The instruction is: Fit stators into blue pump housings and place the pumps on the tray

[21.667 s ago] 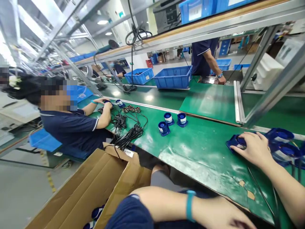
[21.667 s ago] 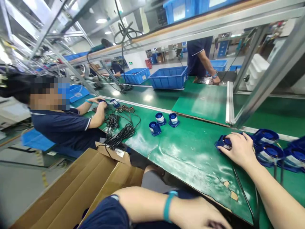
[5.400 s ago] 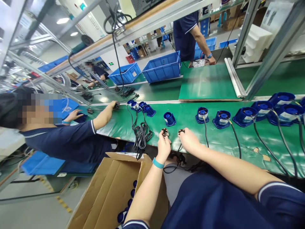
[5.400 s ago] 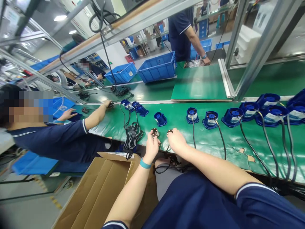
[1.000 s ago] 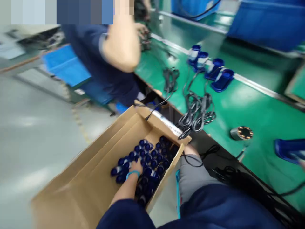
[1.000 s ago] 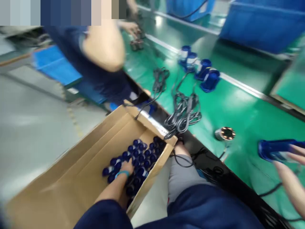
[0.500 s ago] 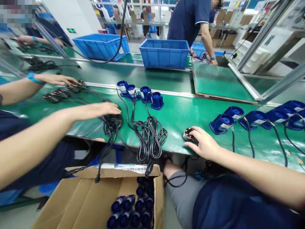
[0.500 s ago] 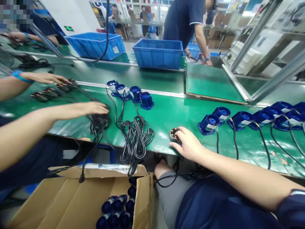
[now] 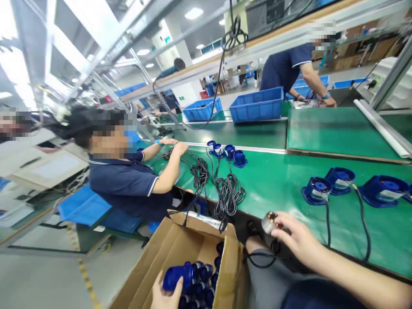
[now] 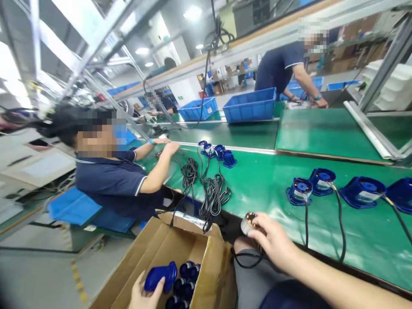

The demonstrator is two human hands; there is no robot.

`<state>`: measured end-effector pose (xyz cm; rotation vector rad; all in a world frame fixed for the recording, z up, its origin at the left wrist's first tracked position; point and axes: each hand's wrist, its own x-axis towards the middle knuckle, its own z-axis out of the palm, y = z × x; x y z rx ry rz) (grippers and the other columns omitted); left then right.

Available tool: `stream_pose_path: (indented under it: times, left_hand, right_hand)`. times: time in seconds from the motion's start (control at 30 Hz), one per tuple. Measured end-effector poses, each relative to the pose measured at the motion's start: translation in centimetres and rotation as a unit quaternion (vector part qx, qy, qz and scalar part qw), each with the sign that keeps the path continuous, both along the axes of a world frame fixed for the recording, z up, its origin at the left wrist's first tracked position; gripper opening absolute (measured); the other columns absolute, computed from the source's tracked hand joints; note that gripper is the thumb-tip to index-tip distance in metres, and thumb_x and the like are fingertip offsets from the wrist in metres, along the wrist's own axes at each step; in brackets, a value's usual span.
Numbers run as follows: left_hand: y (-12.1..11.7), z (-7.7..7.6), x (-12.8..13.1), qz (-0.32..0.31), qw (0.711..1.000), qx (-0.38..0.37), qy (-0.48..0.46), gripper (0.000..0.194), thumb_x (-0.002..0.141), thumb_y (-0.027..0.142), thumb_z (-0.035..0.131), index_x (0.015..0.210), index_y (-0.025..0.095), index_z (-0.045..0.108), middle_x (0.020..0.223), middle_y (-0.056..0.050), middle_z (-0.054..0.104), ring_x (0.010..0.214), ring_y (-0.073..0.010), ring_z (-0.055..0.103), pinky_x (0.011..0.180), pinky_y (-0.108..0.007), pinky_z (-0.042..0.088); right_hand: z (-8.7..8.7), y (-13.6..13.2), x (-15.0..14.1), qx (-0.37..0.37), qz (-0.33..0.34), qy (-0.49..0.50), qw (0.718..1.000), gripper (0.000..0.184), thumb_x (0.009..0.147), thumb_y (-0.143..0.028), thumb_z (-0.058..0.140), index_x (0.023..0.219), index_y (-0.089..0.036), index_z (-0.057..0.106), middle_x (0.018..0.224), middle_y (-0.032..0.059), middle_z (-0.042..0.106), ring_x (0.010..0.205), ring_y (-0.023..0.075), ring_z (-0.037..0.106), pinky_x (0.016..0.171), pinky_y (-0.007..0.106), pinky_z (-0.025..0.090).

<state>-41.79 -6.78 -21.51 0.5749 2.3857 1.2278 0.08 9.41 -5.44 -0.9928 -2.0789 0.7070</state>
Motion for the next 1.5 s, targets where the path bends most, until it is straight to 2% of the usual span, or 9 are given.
stream_pose_path:
  times: [0.27, 0.4, 0.57, 0.73, 0.87, 0.97, 1.07, 1.33, 1.5]
  left_hand:
    - [9.6, 13.4, 10.5, -0.226, 0.941, 0.249, 0.034, 0.080, 0.077, 0.051, 0.068, 0.145, 0.019, 0.041, 0.142, -0.017, 0.058, 0.124, -0.0285, 0.063, 0.104, -0.040, 0.055]
    - [17.0, 17.2, 17.0, -0.387, 0.887, 0.230, 0.104, 0.070, 0.077, 0.034, 0.067, 0.142, 0.017, 0.046, 0.137, -0.016, 0.061, 0.120, -0.0279, 0.064, 0.109, -0.047, 0.050]
    - [23.7, 19.2, 22.9, -0.605, 0.756, 0.154, 0.195, 0.069, 0.071, 0.009, 0.052, 0.140, 0.019, 0.056, 0.146, -0.011, 0.056, 0.140, -0.0257, 0.048, 0.124, -0.047, 0.033]
    - [25.1, 19.1, 24.5, -0.585, 0.769, 0.167, 0.197, 0.065, 0.075, 0.005, 0.042, 0.133, 0.021, 0.064, 0.154, -0.009, 0.049, 0.148, -0.0271, 0.038, 0.126, -0.046, 0.029]
    - [23.4, 16.9, 26.5, -0.421, 0.859, 0.269, 0.116, 0.067, 0.088, 0.028, 0.055, 0.152, 0.020, 0.037, 0.156, -0.017, 0.043, 0.143, -0.0298, 0.044, 0.117, -0.049, 0.041]
    - [23.3, 15.1, 29.1, -0.289, 0.909, 0.286, 0.097, 0.103, 0.069, 0.045, 0.083, 0.151, 0.016, 0.027, 0.146, -0.022, 0.047, 0.135, -0.0334, 0.050, 0.113, -0.052, 0.043]
    - [24.6, 13.9, 30.9, -0.262, 0.923, 0.274, 0.068, 0.097, 0.057, 0.039, 0.090, 0.137, 0.016, 0.039, 0.125, -0.016, 0.060, 0.118, -0.0297, 0.061, 0.106, -0.051, 0.047]
    - [25.1, 11.6, 30.5, -0.332, 0.881, 0.339, -0.001, 0.067, 0.062, 0.029, 0.081, 0.121, 0.019, 0.051, 0.117, -0.013, 0.068, 0.104, -0.0245, 0.069, 0.091, -0.040, 0.055]
    - [25.2, 11.3, 29.9, -0.335, 0.887, 0.317, 0.016, 0.062, 0.063, 0.028, 0.077, 0.120, 0.021, 0.054, 0.112, -0.011, 0.071, 0.100, -0.0261, 0.069, 0.088, -0.040, 0.054]
  right_hand:
    - [4.5, -7.8, 1.0, -0.028, 0.172, 0.085, 0.981, 0.006, 0.093, -0.024, 0.061, 0.087, -0.024, 0.059, 0.091, 0.0048, 0.062, 0.084, 0.0191, 0.061, 0.076, 0.031, 0.054]
    - [7.5, -8.9, 1.0, 0.014, 0.213, 0.153, 0.965, 0.012, 0.095, -0.030, 0.062, 0.088, -0.021, 0.060, 0.094, 0.0060, 0.063, 0.085, 0.0168, 0.060, 0.078, 0.029, 0.051]
    - [8.6, -7.7, 1.8, 0.064, 0.126, 0.249, 0.958, 0.020, 0.092, -0.036, 0.068, 0.084, -0.019, 0.062, 0.092, 0.0050, 0.063, 0.085, 0.0159, 0.060, 0.077, 0.029, 0.050]
    - [8.5, -4.8, 4.0, 0.074, -0.015, 0.285, 0.955, 0.010, 0.087, -0.028, 0.072, 0.085, -0.019, 0.068, 0.095, 0.0048, 0.064, 0.087, 0.0156, 0.060, 0.079, 0.029, 0.049]
    - [8.1, -1.6, 5.5, 0.041, -0.071, 0.362, 0.928, 0.014, 0.082, -0.030, 0.076, 0.088, -0.019, 0.070, 0.111, 0.0081, 0.068, 0.103, 0.0195, 0.064, 0.091, 0.032, 0.052]
    - [8.0, 0.3, 5.5, 0.009, -0.092, 0.390, 0.916, 0.022, 0.077, -0.037, 0.079, 0.087, -0.019, 0.070, 0.113, 0.0090, 0.069, 0.103, 0.0219, 0.065, 0.092, 0.036, 0.055]
    - [8.1, 1.9, 4.5, 0.013, -0.073, 0.363, 0.929, 0.021, 0.079, -0.037, 0.077, 0.088, -0.019, 0.069, 0.116, 0.0093, 0.068, 0.103, 0.0225, 0.066, 0.094, 0.038, 0.055]
    - [6.7, 7.4, 1.3, 0.058, -0.082, -0.022, 0.995, 0.067, 0.081, -0.022, 0.074, 0.143, -0.015, 0.050, 0.131, 0.0156, 0.062, 0.117, 0.0270, 0.060, 0.101, 0.040, 0.047]
    - [7.2, 8.5, -0.5, 0.075, -0.126, -0.216, 0.965, 0.025, 0.089, -0.029, 0.070, 0.106, -0.012, 0.066, 0.100, 0.0126, 0.069, 0.099, 0.0270, 0.061, 0.085, 0.036, 0.047]
